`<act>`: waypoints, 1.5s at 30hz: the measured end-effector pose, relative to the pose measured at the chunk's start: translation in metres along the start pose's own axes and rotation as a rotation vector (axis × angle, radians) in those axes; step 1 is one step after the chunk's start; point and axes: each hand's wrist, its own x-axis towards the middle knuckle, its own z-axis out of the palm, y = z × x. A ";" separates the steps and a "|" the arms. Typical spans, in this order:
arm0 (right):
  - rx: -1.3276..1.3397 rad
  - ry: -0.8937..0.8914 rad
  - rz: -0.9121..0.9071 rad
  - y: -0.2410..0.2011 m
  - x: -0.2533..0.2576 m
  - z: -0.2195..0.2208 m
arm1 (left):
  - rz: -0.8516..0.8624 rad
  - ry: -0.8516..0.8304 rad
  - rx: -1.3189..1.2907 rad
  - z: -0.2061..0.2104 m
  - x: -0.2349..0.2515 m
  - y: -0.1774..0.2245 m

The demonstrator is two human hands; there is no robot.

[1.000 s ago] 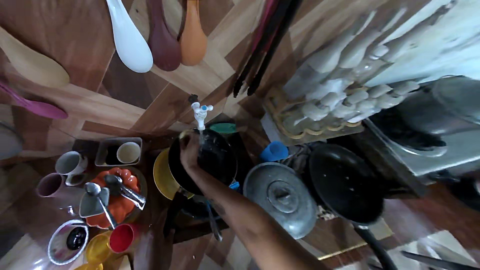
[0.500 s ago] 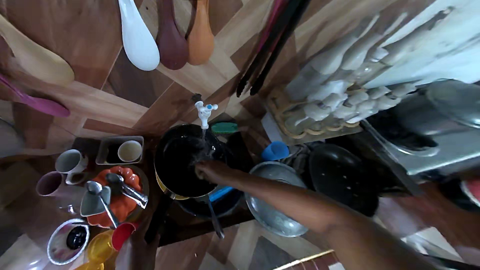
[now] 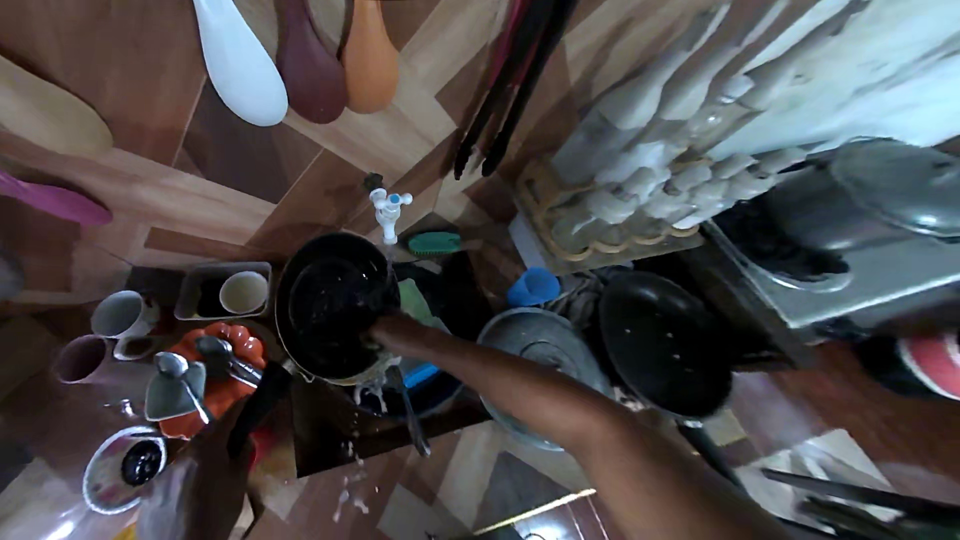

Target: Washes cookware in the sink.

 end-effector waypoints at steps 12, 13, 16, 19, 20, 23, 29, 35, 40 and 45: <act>0.529 0.877 0.217 0.000 0.031 -0.002 | 0.155 0.476 0.192 0.010 -0.007 -0.003; 0.524 0.816 0.265 -0.007 0.038 0.005 | 0.131 0.438 0.157 0.010 -0.011 0.001; 0.623 0.681 0.337 -0.048 0.044 0.031 | 0.072 0.423 0.112 0.015 -0.019 0.012; 0.538 0.553 0.146 -0.091 0.030 0.049 | 0.038 0.457 0.071 0.024 -0.019 0.009; 0.511 0.541 0.069 -0.094 0.023 0.052 | 0.017 0.454 0.046 0.023 -0.018 0.007; 0.256 0.539 -0.052 -0.049 0.011 0.059 | -0.060 0.405 0.003 0.018 -0.026 -0.002; 0.410 0.413 0.128 -0.085 0.004 0.058 | -0.055 0.371 -0.039 0.031 -0.029 0.009; 0.010 0.438 0.138 -0.011 0.005 0.053 | -0.052 0.358 -0.058 0.028 -0.037 0.001; 0.531 0.442 0.109 -0.088 -0.011 0.071 | -0.092 0.265 -0.104 0.042 -0.029 0.011; 0.187 0.462 0.257 -0.010 0.007 0.035 | -0.182 0.035 -0.190 0.038 -0.043 0.009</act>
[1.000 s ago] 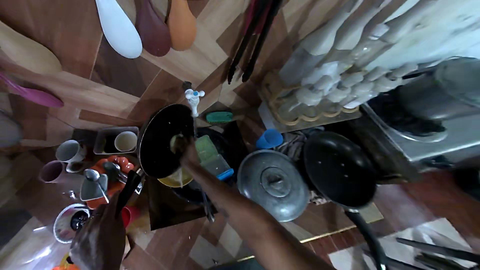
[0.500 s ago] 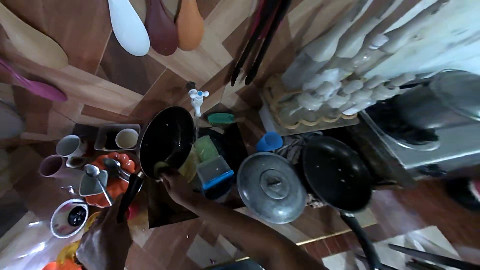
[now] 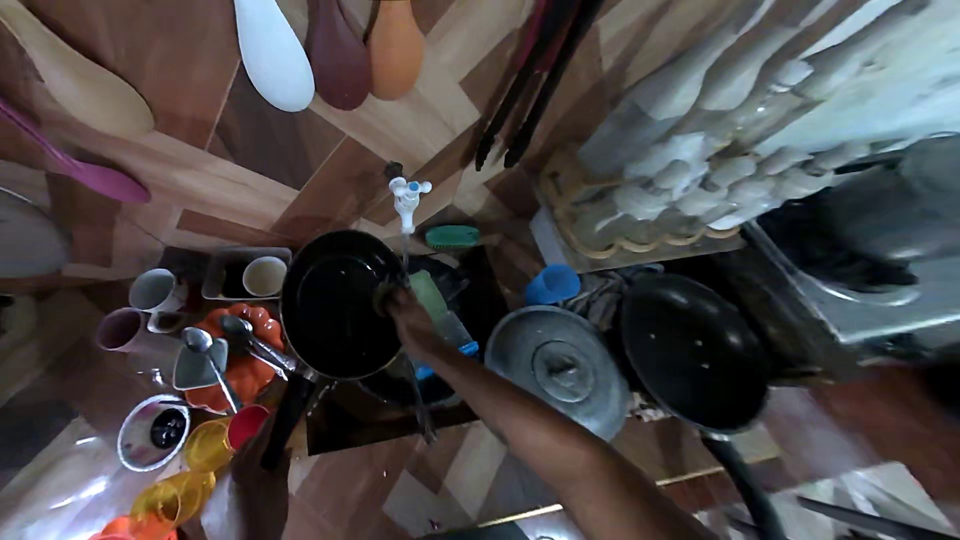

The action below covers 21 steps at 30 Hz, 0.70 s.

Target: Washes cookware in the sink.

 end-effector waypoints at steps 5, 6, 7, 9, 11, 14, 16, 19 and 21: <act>0.284 0.305 0.008 -0.055 0.056 0.007 | 0.011 -0.130 -0.047 0.018 -0.003 0.024; 0.367 0.207 -0.051 -0.071 0.048 0.010 | 0.014 -0.141 -0.065 0.020 0.000 0.025; 0.443 0.066 -0.106 -0.080 0.035 0.010 | 0.020 -0.142 -0.084 0.021 0.003 0.024; 0.496 -0.236 -0.207 -0.075 0.011 -0.002 | 0.034 -0.106 -0.118 0.020 0.006 0.016; 0.319 -0.345 -0.238 -0.058 0.007 -0.016 | 0.037 -0.094 -0.102 0.017 0.006 0.011; 0.144 0.007 -0.089 -0.043 0.034 -0.005 | 0.031 -0.142 -0.027 0.013 0.000 0.025; 0.164 0.116 -0.048 -0.057 0.046 0.001 | 0.044 -0.142 -0.052 0.016 0.003 0.030; 0.183 -0.267 -0.235 -0.058 0.012 -0.010 | 0.019 -0.116 -0.109 0.016 0.011 0.017; -0.035 -0.430 -0.294 -0.030 -0.005 -0.039 | -0.007 -0.088 -0.086 0.009 0.014 0.005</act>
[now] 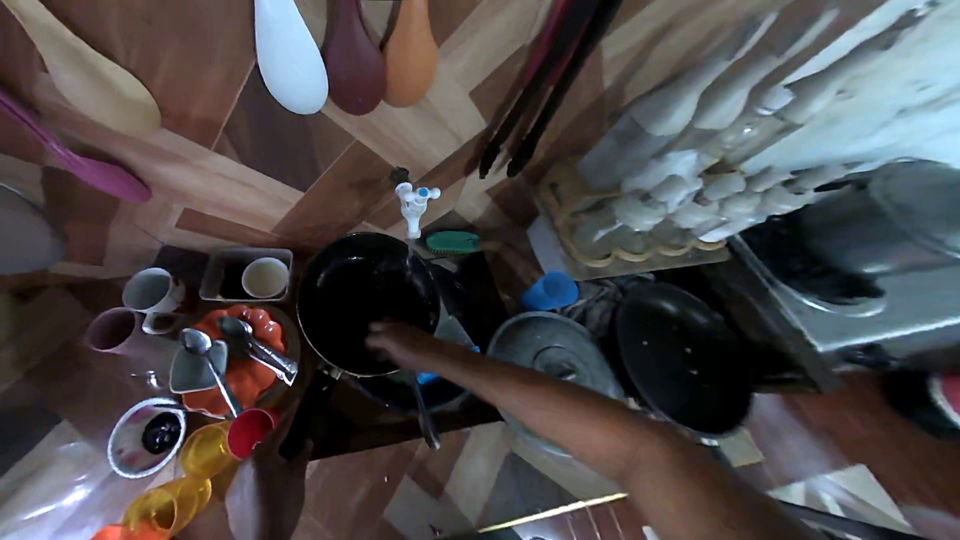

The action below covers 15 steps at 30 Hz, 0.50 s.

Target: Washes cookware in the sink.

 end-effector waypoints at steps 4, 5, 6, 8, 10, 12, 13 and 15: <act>-0.226 0.402 0.200 0.061 0.020 -0.019 | 0.013 -0.076 0.078 -0.009 -0.009 0.010; -0.161 0.555 0.222 0.056 0.040 -0.015 | 0.040 -0.096 0.066 -0.005 -0.011 0.015; -0.058 0.670 0.234 0.042 0.059 -0.010 | 0.065 -0.107 0.046 -0.001 -0.012 0.019; 0.198 0.670 0.225 -0.002 0.081 0.002 | 0.067 -0.109 0.039 0.005 -0.005 0.025; 0.406 0.439 0.081 -0.029 0.067 0.017 | 0.025 -0.087 0.054 0.003 0.004 0.021; 0.403 0.095 -0.070 -0.026 0.031 0.014 | -0.003 -0.026 0.040 -0.006 0.010 0.006; 0.283 -0.016 -0.094 -0.013 0.015 0.007 | -0.007 0.005 0.037 -0.012 0.012 -0.003; -0.046 -0.034 -0.016 0.026 -0.002 -0.010 | -0.019 0.008 0.059 -0.020 0.008 -0.009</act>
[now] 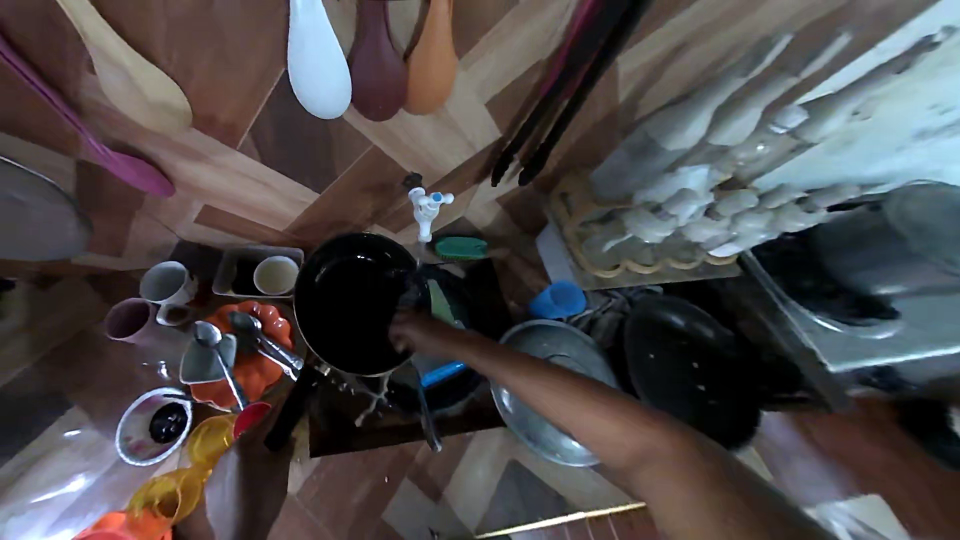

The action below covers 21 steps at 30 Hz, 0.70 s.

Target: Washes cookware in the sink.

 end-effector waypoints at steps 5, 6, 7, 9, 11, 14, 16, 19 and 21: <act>-0.047 0.622 0.283 0.020 0.062 -0.003 | 0.063 -0.125 0.070 0.005 -0.014 0.030; 0.071 0.650 0.283 -0.003 0.073 0.003 | 0.064 -0.136 0.079 0.008 -0.013 0.035; 0.173 0.605 0.229 -0.026 0.077 0.012 | 0.054 -0.144 0.077 0.010 -0.009 0.036; 0.296 0.331 0.036 -0.051 0.061 0.026 | 0.043 -0.161 0.003 0.015 -0.002 0.026; 0.237 0.027 -0.062 -0.045 0.035 0.016 | 0.059 -0.181 -0.146 0.018 0.004 0.008; 0.353 0.172 -0.001 -0.035 -0.015 -0.030 | 0.074 -0.259 -0.285 0.016 -0.001 -0.014; 0.668 0.550 0.086 -0.028 -0.049 -0.062 | 0.033 -0.359 -0.399 0.010 -0.009 -0.017; 1.119 1.019 0.191 -0.023 -0.076 -0.094 | -0.128 -0.600 -0.606 -0.007 -0.022 -0.002; 1.377 1.106 0.134 -0.009 -0.081 -0.100 | -0.170 -0.770 -0.781 0.002 -0.021 -0.013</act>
